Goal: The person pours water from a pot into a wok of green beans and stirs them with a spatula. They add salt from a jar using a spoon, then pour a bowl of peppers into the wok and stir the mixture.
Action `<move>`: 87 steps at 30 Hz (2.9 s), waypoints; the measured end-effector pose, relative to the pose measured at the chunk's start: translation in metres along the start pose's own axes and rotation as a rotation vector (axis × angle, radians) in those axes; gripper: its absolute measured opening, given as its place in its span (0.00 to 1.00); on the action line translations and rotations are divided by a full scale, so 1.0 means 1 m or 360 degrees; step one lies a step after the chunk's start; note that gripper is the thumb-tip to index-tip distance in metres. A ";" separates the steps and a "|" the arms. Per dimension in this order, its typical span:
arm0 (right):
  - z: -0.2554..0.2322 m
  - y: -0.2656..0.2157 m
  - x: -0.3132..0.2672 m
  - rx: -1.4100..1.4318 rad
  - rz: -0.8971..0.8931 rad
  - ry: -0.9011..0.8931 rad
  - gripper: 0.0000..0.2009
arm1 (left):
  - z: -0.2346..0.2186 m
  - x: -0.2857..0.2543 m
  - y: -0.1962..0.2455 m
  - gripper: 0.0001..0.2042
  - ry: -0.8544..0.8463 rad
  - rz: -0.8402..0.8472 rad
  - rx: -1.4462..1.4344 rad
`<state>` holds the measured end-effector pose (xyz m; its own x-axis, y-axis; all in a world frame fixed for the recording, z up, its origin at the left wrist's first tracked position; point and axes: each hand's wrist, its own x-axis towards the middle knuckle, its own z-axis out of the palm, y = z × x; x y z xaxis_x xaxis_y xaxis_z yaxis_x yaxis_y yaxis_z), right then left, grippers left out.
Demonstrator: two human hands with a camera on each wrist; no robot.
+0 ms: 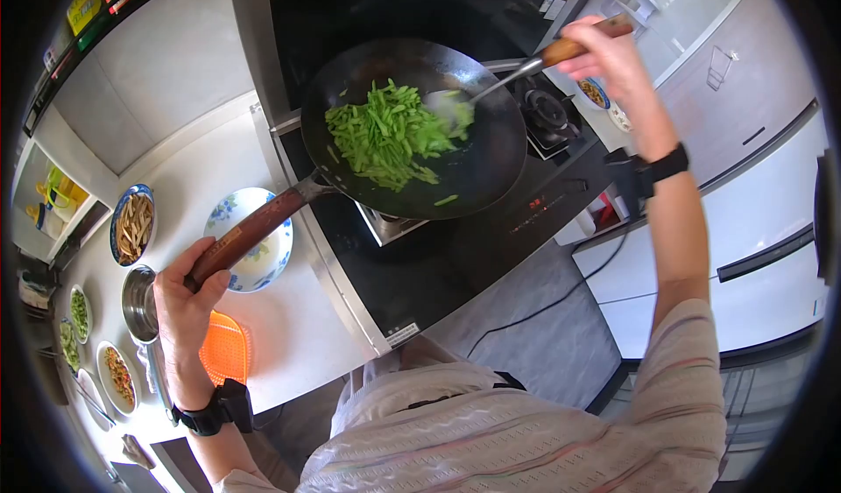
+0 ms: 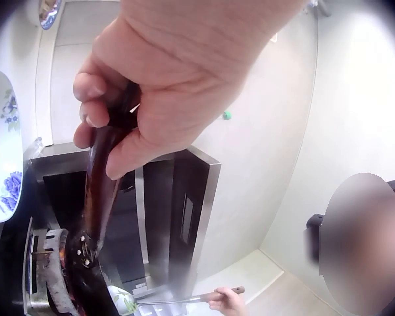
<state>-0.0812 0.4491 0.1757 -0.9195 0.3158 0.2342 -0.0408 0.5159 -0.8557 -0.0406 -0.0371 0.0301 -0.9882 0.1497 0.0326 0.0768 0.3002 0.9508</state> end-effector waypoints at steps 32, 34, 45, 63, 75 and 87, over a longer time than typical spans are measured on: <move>0.035 0.029 -0.031 0.0220 -0.0590 -0.0241 0.07 | 0.000 0.002 -0.002 0.21 0.0008 0.0013 -0.0023; 0.045 0.038 -0.038 0.0467 -0.0484 -0.0374 0.08 | -0.001 0.002 -0.001 0.21 0.0001 0.0006 -0.0031; -0.021 -0.044 -0.067 -0.0171 -0.0851 -0.0810 0.08 | -0.002 0.002 0.003 0.20 0.0037 -0.0087 0.0265; -0.015 -0.093 -0.026 -0.0141 -0.0400 -0.1392 0.08 | -0.002 0.000 -0.004 0.21 -0.0007 0.0002 0.0060; -0.024 0.010 -0.005 0.0076 0.0137 0.0125 0.14 | 0.002 -0.001 0.000 0.20 0.0014 0.0022 0.0008; 0.017 0.055 -0.023 0.0509 -0.0196 -0.0015 0.10 | 0.001 -0.002 -0.001 0.20 0.0012 -0.0002 0.0003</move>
<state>-0.0693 0.4567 0.1155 -0.9036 0.2584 0.3417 -0.2709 0.2734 -0.9230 -0.0389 -0.0363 0.0291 -0.9893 0.1421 0.0337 0.0759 0.3025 0.9501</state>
